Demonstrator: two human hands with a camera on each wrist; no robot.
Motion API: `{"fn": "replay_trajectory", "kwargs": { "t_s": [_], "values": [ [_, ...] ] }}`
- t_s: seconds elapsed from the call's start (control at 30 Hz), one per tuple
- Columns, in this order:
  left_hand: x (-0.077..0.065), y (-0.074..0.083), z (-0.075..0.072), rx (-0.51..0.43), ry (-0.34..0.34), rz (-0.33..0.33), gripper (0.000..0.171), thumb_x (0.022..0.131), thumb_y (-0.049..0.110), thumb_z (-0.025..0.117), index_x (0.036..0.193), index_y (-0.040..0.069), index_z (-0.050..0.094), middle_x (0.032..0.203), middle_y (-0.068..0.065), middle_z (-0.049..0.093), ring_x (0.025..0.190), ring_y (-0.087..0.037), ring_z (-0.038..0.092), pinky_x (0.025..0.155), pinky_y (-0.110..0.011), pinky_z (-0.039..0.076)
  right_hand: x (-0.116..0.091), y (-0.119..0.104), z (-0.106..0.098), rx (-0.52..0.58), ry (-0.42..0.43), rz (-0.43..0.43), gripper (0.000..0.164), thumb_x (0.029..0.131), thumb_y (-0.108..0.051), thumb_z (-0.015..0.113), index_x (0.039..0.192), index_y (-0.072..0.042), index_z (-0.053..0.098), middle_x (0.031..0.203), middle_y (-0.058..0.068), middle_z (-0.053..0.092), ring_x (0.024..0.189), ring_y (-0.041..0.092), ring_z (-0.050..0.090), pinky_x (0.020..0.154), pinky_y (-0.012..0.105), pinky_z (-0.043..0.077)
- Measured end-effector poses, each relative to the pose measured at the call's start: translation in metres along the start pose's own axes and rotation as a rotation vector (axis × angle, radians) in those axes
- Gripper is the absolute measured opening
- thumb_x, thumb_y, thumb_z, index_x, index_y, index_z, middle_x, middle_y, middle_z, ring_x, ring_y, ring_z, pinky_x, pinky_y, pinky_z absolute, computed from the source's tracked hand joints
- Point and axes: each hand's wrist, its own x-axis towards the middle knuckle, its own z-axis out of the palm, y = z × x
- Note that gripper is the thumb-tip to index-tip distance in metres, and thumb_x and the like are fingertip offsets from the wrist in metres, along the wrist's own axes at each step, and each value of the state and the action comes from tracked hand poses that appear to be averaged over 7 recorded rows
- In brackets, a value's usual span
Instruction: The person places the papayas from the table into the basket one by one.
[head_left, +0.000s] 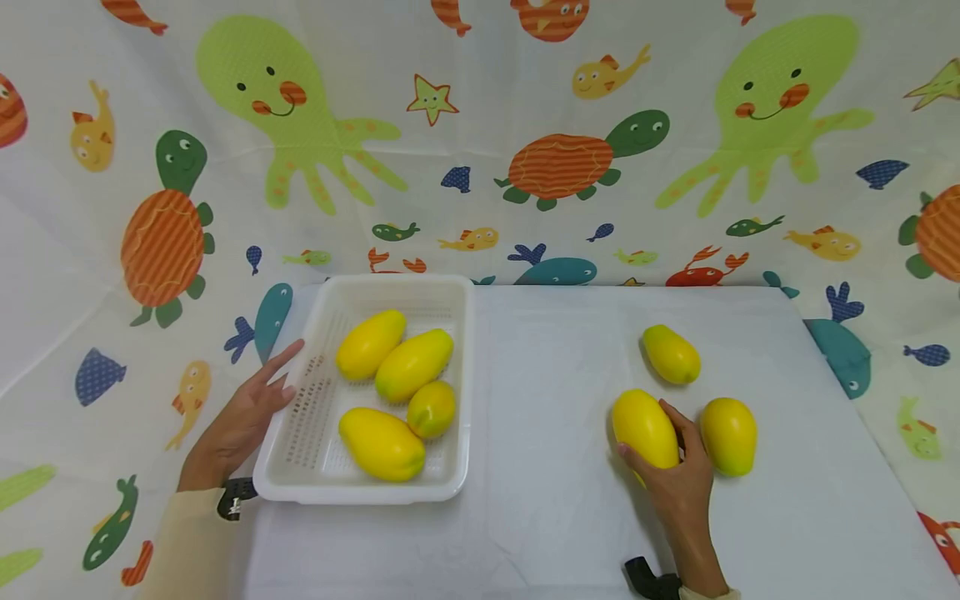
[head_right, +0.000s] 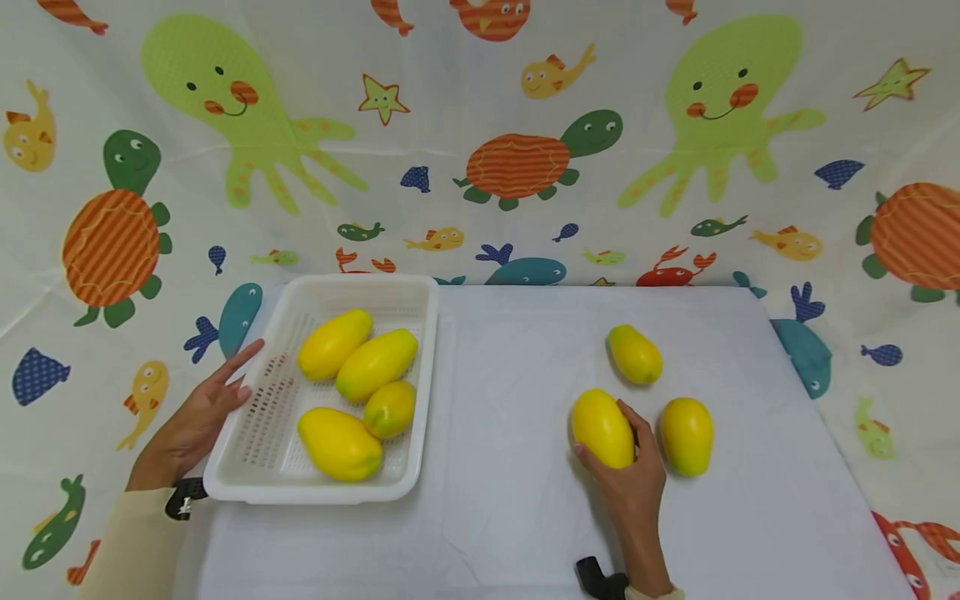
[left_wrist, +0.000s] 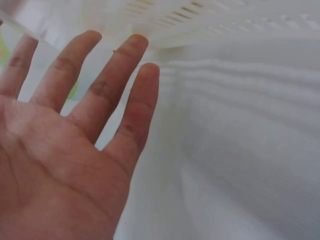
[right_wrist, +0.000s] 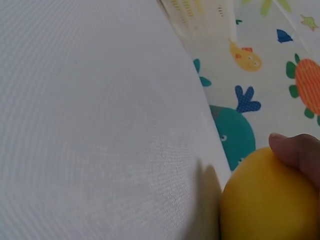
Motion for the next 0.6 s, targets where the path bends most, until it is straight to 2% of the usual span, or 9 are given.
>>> {"fn": "replay_trajectory", "kwargs": {
  "t_s": [0.23, 0.37, 0.6],
  "values": [
    [0.003, 0.000, 0.000, -0.017, -0.017, 0.025, 0.071, 0.111, 0.022, 0.053, 0.168, 0.048, 0.020, 0.177, 0.003, 0.029, 0.132, -0.001, 0.065, 0.096, -0.041, 0.064, -0.003, -0.004, 0.005, 0.021, -0.031, -0.013, 0.088, 0.078, -0.025, 0.097, 0.154, -0.037, 0.054, 0.154, -0.007, 0.058, 0.127, 0.001, 0.047, 0.106, 0.032, 0.038],
    [0.002, 0.001, 0.000, 0.004, -0.007, 0.017, 0.071, 0.110, 0.025, 0.054, 0.168, 0.050, 0.020, 0.177, 0.004, 0.028, 0.131, 0.001, 0.064, 0.096, -0.041, 0.064, -0.005, -0.008, 0.009, 0.034, -0.064, -0.029, 0.087, 0.079, -0.026, 0.097, 0.153, -0.040, 0.054, 0.151, -0.008, 0.058, 0.125, 0.004, 0.048, 0.103, 0.032, 0.040],
    [0.001, 0.000, 0.001, 0.000, 0.001, 0.005, 0.071, 0.110, 0.025, 0.055, 0.167, 0.051, 0.020, 0.177, 0.005, 0.028, 0.130, 0.003, 0.063, 0.095, -0.042, 0.065, -0.007, -0.017, 0.017, 0.044, -0.109, -0.074, 0.088, 0.079, -0.026, 0.097, 0.154, -0.041, 0.053, 0.150, -0.009, 0.058, 0.124, 0.005, 0.049, 0.099, 0.022, 0.043]
  ]
}}
